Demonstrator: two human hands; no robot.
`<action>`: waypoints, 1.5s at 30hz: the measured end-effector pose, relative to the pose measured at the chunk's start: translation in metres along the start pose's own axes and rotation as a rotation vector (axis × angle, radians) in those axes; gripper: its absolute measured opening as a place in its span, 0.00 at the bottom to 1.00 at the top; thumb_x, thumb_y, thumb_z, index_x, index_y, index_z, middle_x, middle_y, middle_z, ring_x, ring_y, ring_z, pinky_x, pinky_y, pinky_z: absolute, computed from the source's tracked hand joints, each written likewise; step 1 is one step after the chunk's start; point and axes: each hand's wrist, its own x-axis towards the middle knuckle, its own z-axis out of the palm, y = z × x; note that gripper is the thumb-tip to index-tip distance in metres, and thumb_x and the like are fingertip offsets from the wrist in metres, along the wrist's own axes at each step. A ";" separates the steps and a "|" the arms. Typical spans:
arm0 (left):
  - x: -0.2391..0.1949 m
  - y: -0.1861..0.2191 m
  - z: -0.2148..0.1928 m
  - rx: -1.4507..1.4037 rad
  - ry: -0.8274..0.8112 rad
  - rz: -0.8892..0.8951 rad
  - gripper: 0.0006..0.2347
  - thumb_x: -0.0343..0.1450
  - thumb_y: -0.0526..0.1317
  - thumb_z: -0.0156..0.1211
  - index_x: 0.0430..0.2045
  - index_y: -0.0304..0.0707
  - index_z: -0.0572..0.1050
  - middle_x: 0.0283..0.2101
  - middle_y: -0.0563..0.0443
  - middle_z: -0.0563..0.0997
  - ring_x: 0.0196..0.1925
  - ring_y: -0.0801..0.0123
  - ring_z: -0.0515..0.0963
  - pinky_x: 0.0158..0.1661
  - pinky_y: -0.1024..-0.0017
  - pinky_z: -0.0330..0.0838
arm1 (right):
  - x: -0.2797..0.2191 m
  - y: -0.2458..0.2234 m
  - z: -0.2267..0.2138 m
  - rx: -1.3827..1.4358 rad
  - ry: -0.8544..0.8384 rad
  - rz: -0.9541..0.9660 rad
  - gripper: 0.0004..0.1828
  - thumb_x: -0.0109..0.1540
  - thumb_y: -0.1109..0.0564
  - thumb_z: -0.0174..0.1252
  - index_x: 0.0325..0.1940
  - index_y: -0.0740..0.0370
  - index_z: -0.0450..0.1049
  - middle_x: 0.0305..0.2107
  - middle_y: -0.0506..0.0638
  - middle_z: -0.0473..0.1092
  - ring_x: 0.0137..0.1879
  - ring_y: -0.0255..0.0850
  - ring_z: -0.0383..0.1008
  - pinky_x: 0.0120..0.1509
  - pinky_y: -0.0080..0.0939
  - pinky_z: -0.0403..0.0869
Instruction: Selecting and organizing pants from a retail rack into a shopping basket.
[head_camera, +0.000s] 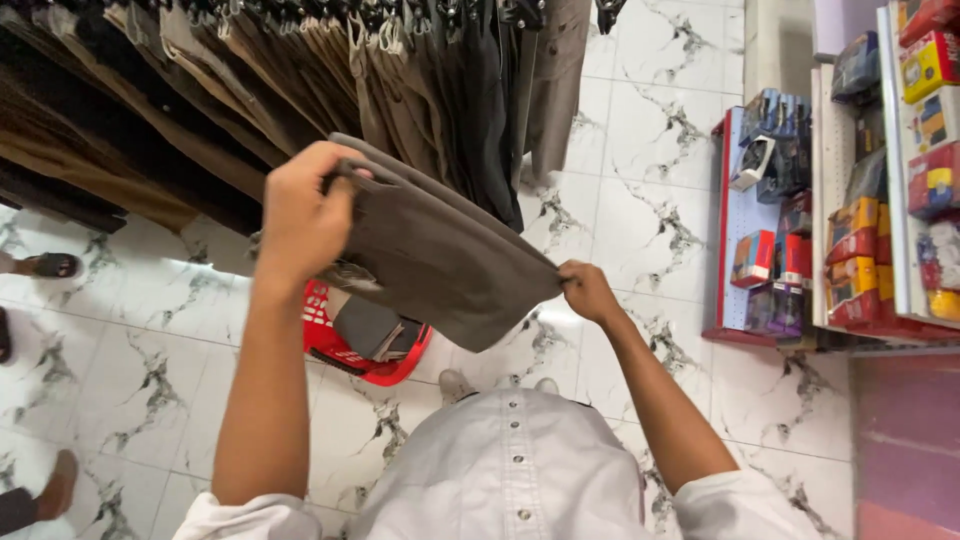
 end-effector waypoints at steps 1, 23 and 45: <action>-0.002 -0.005 -0.004 -0.006 0.010 0.010 0.07 0.74 0.23 0.58 0.33 0.35 0.78 0.31 0.38 0.78 0.38 0.39 0.81 0.44 0.55 0.73 | -0.002 -0.002 -0.002 -0.011 0.008 -0.006 0.12 0.58 0.68 0.52 0.30 0.60 0.80 0.30 0.54 0.78 0.44 0.57 0.80 0.53 0.53 0.75; -0.004 -0.071 -0.032 -0.195 0.045 -0.025 0.06 0.81 0.29 0.56 0.35 0.31 0.76 0.31 0.41 0.75 0.36 0.57 0.75 0.51 0.57 0.72 | -0.027 -0.091 -0.029 -0.227 -0.294 0.312 0.06 0.60 0.54 0.64 0.35 0.56 0.85 0.33 0.54 0.81 0.47 0.59 0.80 0.57 0.57 0.74; 0.011 -0.020 0.037 -0.027 0.094 0.097 0.05 0.79 0.32 0.59 0.32 0.36 0.78 0.31 0.47 0.77 0.38 0.46 0.80 0.48 0.59 0.70 | -0.052 0.072 -0.038 -0.219 0.082 0.429 0.15 0.55 0.67 0.54 0.33 0.55 0.85 0.30 0.57 0.80 0.47 0.63 0.78 0.55 0.60 0.77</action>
